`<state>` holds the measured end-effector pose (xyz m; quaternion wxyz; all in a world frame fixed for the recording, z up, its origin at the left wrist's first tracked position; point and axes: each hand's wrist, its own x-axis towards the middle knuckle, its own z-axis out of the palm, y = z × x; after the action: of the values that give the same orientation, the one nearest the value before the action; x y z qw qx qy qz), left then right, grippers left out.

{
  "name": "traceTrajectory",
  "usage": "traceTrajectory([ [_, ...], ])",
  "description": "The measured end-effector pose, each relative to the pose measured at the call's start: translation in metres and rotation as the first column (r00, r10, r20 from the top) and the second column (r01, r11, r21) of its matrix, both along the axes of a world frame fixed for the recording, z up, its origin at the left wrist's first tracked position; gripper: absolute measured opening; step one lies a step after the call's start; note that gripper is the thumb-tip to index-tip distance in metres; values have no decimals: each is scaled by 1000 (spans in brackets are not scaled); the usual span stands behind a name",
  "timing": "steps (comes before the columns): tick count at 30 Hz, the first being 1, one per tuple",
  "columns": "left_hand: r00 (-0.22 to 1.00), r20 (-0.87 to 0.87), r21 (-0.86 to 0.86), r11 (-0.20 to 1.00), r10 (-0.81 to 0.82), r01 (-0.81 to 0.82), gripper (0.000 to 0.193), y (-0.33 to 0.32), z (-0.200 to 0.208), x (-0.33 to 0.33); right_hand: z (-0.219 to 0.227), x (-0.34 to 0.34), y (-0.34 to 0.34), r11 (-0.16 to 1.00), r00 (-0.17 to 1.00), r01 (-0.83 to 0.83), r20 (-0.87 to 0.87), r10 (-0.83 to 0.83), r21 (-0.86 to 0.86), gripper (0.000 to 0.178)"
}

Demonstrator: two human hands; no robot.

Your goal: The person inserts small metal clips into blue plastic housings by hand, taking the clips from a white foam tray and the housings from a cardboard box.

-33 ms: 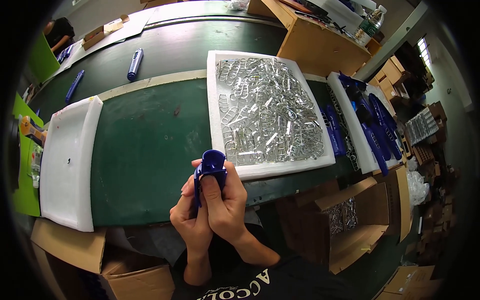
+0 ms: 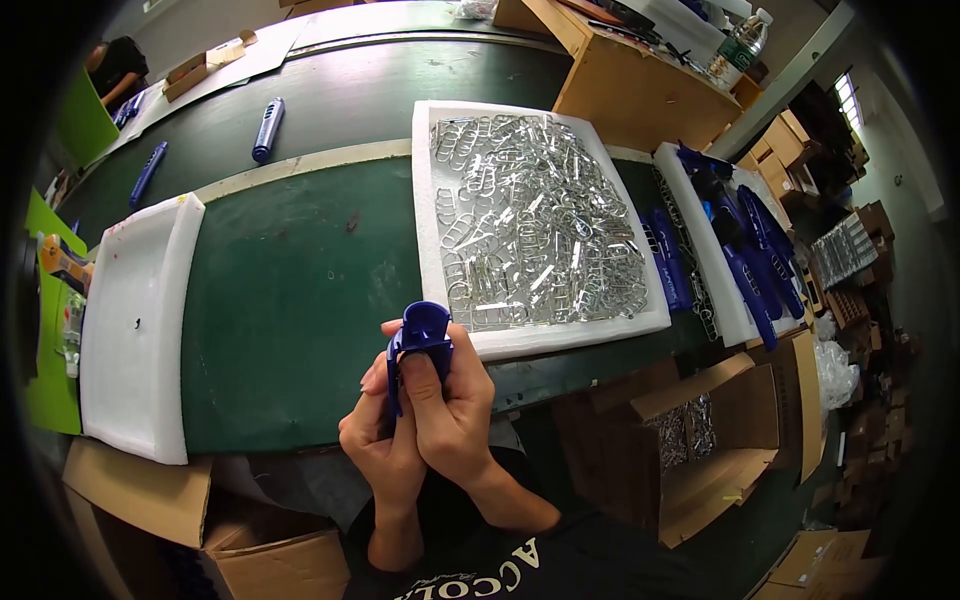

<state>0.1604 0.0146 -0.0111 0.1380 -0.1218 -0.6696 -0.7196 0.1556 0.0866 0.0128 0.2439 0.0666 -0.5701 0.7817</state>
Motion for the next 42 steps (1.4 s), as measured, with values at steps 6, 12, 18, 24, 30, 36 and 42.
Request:
traceTrajectory([
  [6, 999, -5, -70, 997, 42, -42, 14, 4, 0, 4, 2, 4, 4, 1000, 999, 19, 36, -18, -20, 25],
  [12, 997, 55, -59, 997, 61, -58, 12, 7, -4, 2, -3, 1, 8, 999, 997, 1, 71, 3, -53, 26],
  [18, 999, 43, -58, 998, -21, 23, 22, 7, -4, 0, -2, -2, 14, 997, 997, -27, 70, 33, -76, 30],
  [24, 859, 49, 173, 851, -510, 496, 48, -19, 3, -10, -5, -10, 31, 971, 990, -143, -45, 136, -192, 36],
  [30, 986, 54, 131, 980, -158, 150, 66, -1, 11, -7, -9, -4, 30, 988, 979, 70, -179, -95, -137, 31],
  [36, 990, 89, -28, 993, -109, 112, 73, -5, 5, -5, -3, 3, 33, 957, 984, -168, 18, 178, -235, 24],
  [42, 976, 94, -41, 979, -197, 202, 78, -8, 9, -5, -6, 2, 35, 944, 985, -162, 14, 173, -287, 26],
])
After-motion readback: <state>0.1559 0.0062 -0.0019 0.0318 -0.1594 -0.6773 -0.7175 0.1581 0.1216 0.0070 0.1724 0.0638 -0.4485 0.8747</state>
